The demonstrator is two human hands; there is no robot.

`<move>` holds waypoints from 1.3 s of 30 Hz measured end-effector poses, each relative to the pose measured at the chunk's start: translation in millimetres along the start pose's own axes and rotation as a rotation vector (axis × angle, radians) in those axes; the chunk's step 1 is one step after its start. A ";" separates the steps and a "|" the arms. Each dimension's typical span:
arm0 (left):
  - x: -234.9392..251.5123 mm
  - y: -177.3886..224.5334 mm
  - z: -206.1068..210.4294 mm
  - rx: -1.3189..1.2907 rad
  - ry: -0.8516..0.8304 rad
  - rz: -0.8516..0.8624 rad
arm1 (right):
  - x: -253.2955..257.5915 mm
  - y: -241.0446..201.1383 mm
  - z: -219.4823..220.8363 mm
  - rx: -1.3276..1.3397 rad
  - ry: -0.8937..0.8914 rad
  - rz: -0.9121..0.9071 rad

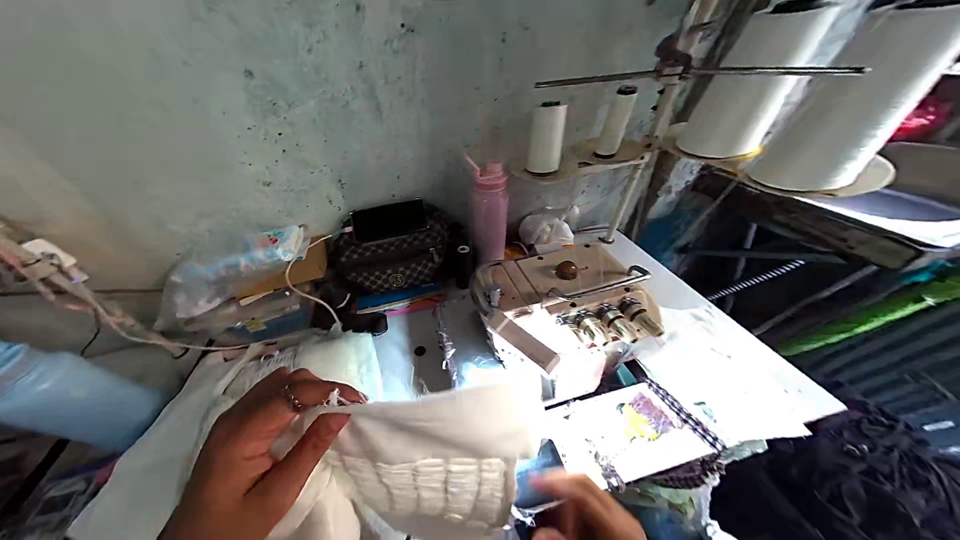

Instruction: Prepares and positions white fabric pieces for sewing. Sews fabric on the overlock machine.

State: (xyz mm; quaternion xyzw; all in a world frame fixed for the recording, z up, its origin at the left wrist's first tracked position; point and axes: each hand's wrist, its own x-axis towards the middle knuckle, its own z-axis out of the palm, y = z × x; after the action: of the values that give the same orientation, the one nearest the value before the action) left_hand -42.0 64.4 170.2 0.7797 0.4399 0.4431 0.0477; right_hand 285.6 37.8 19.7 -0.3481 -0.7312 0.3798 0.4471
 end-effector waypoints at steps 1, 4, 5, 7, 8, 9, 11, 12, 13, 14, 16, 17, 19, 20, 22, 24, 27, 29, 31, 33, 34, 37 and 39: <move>6.3 -4.6 4.9 -0.009 -0.046 -0.013 | 15.2 -1.1 -4.9 0.055 0.052 0.048; 18.2 -28.3 32.6 0.086 -0.121 -0.129 | 41.7 4.5 9.9 0.346 0.092 0.208; 21.6 -36.8 42.3 0.169 -0.167 -0.191 | 45.9 8.5 16.3 0.399 0.092 0.277; 31.5 -47.3 60.8 0.315 -0.341 -0.316 | 50.0 13.1 22.7 0.483 0.104 0.446; 37.0 -47.0 72.1 0.373 -0.446 -0.377 | 49.9 15.1 24.0 0.519 0.113 0.516; 39.5 -45.8 86.7 0.411 -0.511 -0.393 | 48.6 18.2 25.5 0.533 0.125 0.561; 38.1 -39.0 119.1 0.395 -0.550 -0.337 | 45.0 24.8 26.9 0.564 0.132 0.610; 36.9 -32.4 133.4 0.368 -0.557 -0.305 | 43.6 26.5 26.0 0.583 0.126 0.623; 34.7 -26.6 146.1 0.372 -0.554 -0.267 | 42.8 26.7 24.6 0.602 0.120 0.640; 32.2 -22.0 156.1 0.395 -0.557 -0.247 | 41.9 25.6 22.8 0.626 0.114 0.661; 26.3 -16.4 167.0 0.413 -0.555 -0.277 | 38.4 19.5 18.7 0.681 0.112 0.715; 22.8 -17.9 169.2 0.394 -0.522 -0.287 | 36.2 16.9 17.0 0.712 0.117 0.743; 15.1 -25.5 170.2 0.366 -0.480 -0.251 | 31.6 14.2 12.6 0.768 0.123 0.798; 13.1 -25.4 168.1 0.360 -0.492 -0.236 | 30.1 12.9 9.5 0.791 0.127 0.824; 15.0 -17.0 159.8 0.335 -0.563 -0.256 | 28.2 11.8 3.1 0.834 0.140 0.835; 20.4 -12.1 153.5 0.299 -0.625 -0.319 | 29.1 12.1 -1.7 0.861 0.162 0.833; 34.1 -15.1 149.0 0.248 -0.736 -0.504 | 32.6 15.0 -5.4 0.836 0.164 0.835; 43.6 -18.7 147.2 0.198 -0.795 -0.570 | 35.8 16.3 -6.2 0.826 0.160 0.843; 47.3 -24.6 149.7 0.166 -0.774 -0.558 | 39.7 18.6 -5.6 0.814 0.162 0.843; 51.9 -27.9 153.9 0.170 -0.734 -0.536 | 45.9 24.1 -4.0 0.797 0.180 0.829; 56.3 -27.9 154.8 0.182 -0.738 -0.536 | 49.4 27.5 -2.9 0.789 0.193 0.820; 60.6 -29.2 156.0 0.210 -0.754 -0.546 | 52.5 30.9 1.0 0.765 0.183 0.780; 54.0 -26.6 155.9 0.238 -0.719 -0.559 | 44.6 28.3 5.7 0.699 0.170 0.737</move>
State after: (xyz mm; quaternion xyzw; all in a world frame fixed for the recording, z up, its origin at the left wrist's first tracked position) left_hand 67.1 169.1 99.0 0.7355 0.6362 0.0615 0.2246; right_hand 269.2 87.5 10.8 -0.4421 -0.3505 0.7043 0.4309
